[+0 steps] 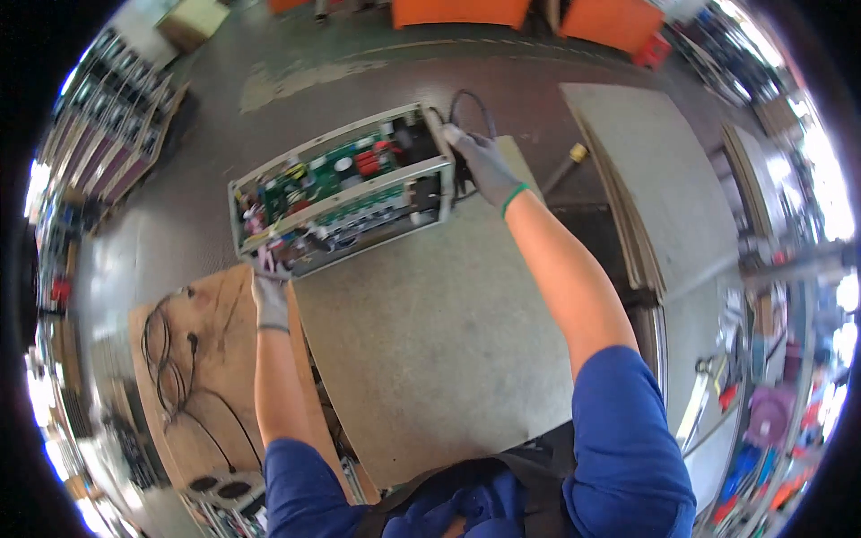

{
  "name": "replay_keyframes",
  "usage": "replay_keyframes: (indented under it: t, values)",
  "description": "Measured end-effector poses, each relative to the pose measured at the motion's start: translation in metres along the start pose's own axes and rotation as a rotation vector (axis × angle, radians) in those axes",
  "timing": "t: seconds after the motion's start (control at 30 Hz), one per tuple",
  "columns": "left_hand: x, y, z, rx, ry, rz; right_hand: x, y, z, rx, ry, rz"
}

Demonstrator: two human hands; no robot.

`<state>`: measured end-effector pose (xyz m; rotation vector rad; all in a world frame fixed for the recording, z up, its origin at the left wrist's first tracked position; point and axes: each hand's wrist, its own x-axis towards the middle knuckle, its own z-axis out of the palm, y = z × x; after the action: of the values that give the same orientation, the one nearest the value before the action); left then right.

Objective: Cleaning internal components with an air duster, moving the unit, and inspecting wiring inside an electronic device.

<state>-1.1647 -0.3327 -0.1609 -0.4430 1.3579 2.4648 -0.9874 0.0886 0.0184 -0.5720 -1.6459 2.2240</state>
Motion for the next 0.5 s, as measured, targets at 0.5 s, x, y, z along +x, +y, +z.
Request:
replay_keyframes:
  t: [0.5]
  values:
    - [-0.305,-0.095,0.0,0.668,-0.249,-0.009,-0.183,-0.067,-0.046,0.75,0.117,-0.272]
